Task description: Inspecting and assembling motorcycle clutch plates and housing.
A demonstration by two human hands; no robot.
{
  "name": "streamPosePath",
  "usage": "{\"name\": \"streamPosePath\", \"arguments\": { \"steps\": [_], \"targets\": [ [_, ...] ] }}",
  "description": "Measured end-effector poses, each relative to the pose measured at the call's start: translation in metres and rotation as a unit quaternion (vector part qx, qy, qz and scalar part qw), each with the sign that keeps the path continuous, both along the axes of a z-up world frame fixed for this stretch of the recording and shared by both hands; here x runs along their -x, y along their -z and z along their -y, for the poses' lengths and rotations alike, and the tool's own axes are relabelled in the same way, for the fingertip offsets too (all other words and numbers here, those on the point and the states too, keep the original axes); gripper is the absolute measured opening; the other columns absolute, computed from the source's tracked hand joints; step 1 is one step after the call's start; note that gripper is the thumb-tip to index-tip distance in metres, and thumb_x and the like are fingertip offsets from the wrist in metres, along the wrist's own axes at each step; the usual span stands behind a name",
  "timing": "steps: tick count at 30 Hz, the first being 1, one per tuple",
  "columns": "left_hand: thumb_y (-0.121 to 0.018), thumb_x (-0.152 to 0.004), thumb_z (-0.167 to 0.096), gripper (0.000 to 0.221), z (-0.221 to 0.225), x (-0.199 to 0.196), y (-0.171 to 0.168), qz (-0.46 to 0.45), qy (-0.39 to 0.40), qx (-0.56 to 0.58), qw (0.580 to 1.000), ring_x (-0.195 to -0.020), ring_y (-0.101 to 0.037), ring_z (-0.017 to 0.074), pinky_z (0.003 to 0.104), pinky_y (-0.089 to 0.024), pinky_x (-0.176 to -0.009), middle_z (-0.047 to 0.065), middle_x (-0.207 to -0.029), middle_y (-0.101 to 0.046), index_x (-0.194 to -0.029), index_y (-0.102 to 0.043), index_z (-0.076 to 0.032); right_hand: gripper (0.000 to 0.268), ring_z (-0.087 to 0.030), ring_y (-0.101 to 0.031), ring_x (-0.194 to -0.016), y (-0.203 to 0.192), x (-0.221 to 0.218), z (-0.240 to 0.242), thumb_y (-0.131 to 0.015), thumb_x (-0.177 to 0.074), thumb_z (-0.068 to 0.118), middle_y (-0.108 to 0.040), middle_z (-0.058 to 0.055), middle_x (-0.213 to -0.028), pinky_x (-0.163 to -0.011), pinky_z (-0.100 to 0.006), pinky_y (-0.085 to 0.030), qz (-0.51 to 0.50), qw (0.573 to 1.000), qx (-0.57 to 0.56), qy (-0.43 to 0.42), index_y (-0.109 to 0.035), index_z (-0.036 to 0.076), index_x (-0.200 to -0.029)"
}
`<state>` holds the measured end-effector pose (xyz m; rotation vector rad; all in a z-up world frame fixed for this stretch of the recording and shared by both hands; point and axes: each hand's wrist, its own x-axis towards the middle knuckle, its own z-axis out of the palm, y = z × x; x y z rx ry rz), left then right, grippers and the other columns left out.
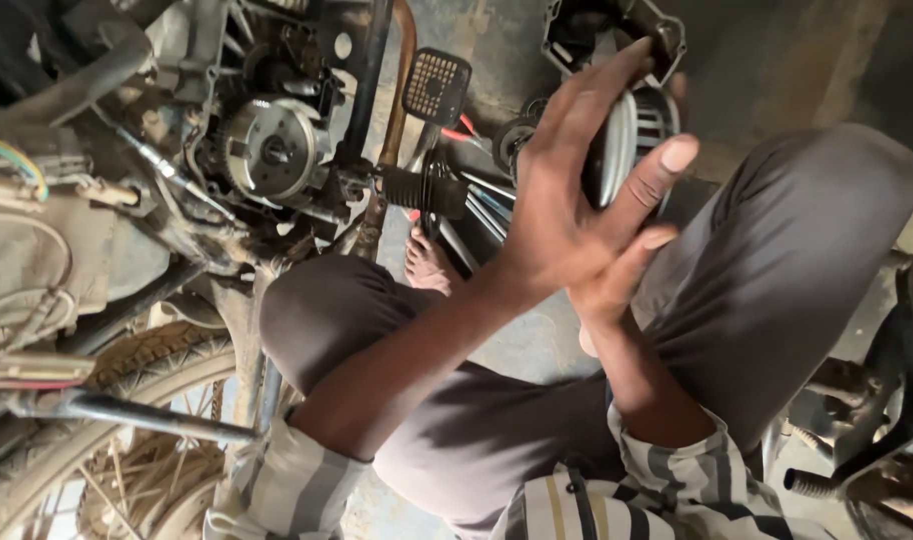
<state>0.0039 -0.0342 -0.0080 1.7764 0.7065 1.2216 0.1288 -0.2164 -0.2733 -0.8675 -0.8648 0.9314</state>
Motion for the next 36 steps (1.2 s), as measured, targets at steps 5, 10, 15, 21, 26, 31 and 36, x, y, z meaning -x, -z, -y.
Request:
{"name": "streamPosePath", "arguments": {
  "steps": [5, 10, 15, 21, 26, 31, 36],
  "targets": [
    [-0.076, -0.103, -0.037, 0.068, 0.009, -0.007, -0.002, -0.048, -0.073, 0.002, 0.996, -0.126, -0.058, 0.0297, 0.036, -0.049, -0.110, 0.020, -0.140, -0.058, -0.150, -0.046, 0.001, 0.071, -0.017, -0.029, -0.159, 0.000, -0.003, 0.017, -0.038, -0.114, 0.048, -0.025, -0.012, -0.172, -0.135, -0.034, -0.024, 0.005, 1.000, 0.010, 0.015, -0.022, 0.003, -0.166],
    [-0.078, -0.099, -0.035, 0.072, 0.011, -0.004, -0.011, -0.054, -0.062, -0.055, 0.995, -0.125, -0.057, 0.0298, 0.036, -0.047, -0.110, 0.019, -0.139, -0.057, -0.150, -0.042, 0.002, 0.067, -0.016, -0.031, -0.158, -0.016, 0.000, -0.017, -0.037, -0.115, 0.044, -0.026, -0.013, -0.172, -0.135, -0.033, -0.025, 0.002, 1.000, 0.008, 0.016, -0.023, 0.003, -0.166],
    [-0.079, -0.097, -0.034, 0.076, 0.010, -0.003, -0.019, -0.027, -0.043, -0.057, 0.997, -0.126, -0.055, 0.0276, 0.033, -0.046, -0.111, 0.019, -0.142, -0.053, -0.152, -0.038, 0.000, 0.064, -0.016, -0.032, -0.157, -0.076, 0.000, -0.087, -0.037, -0.117, 0.041, -0.028, -0.013, -0.171, -0.135, -0.032, -0.026, 0.006, 1.000, 0.016, 0.022, -0.025, 0.002, -0.166],
    [-0.080, -0.097, -0.033, 0.079, 0.006, 0.003, -0.015, -0.038, -0.026, -0.056, 0.997, -0.127, -0.055, 0.0277, 0.035, -0.045, -0.113, 0.014, -0.139, -0.059, -0.153, -0.037, 0.003, 0.059, -0.014, -0.034, -0.157, -0.080, 0.005, -0.099, -0.036, -0.118, 0.037, -0.029, -0.013, -0.171, -0.134, -0.031, -0.027, 0.004, 1.000, 0.016, 0.018, -0.027, 0.002, -0.165],
    [-0.079, -0.096, -0.035, 0.080, 0.011, 0.000, -0.016, -0.043, -0.036, -0.064, 0.996, -0.127, -0.054, 0.0296, 0.037, -0.045, -0.113, 0.018, -0.140, -0.056, -0.152, -0.037, 0.004, 0.056, -0.014, -0.036, -0.156, -0.083, 0.002, -0.101, -0.035, -0.119, 0.033, -0.030, -0.013, -0.170, -0.134, -0.030, -0.028, 0.005, 0.999, 0.014, 0.028, -0.029, 0.002, -0.165],
    [-0.079, -0.099, -0.035, 0.076, 0.012, -0.009, 0.002, -0.036, -0.087, -0.023, 0.995, -0.121, -0.059, 0.0272, 0.036, -0.048, -0.108, 0.013, -0.137, -0.063, -0.154, -0.040, 0.002, 0.053, -0.013, -0.037, -0.155, -0.086, 0.001, -0.091, -0.034, -0.121, 0.030, -0.032, -0.014, -0.170, -0.134, -0.029, -0.029, 0.003, 0.999, 0.018, 0.040, -0.031, 0.001, -0.165],
    [-0.080, -0.099, -0.035, 0.074, 0.003, -0.012, 0.006, -0.040, -0.068, -0.031, 0.996, -0.121, -0.062, 0.0321, 0.037, -0.048, -0.109, 0.016, -0.135, -0.064, -0.150, -0.043, 0.004, 0.057, -0.018, -0.048, -0.146, -0.178, 0.040, -0.113, -0.030, -0.121, 0.038, -0.044, -0.015, -0.163, -0.130, -0.032, -0.038, -0.195, 0.979, -0.052, 0.037, -0.034, 0.003, -0.166]
  ]
}}
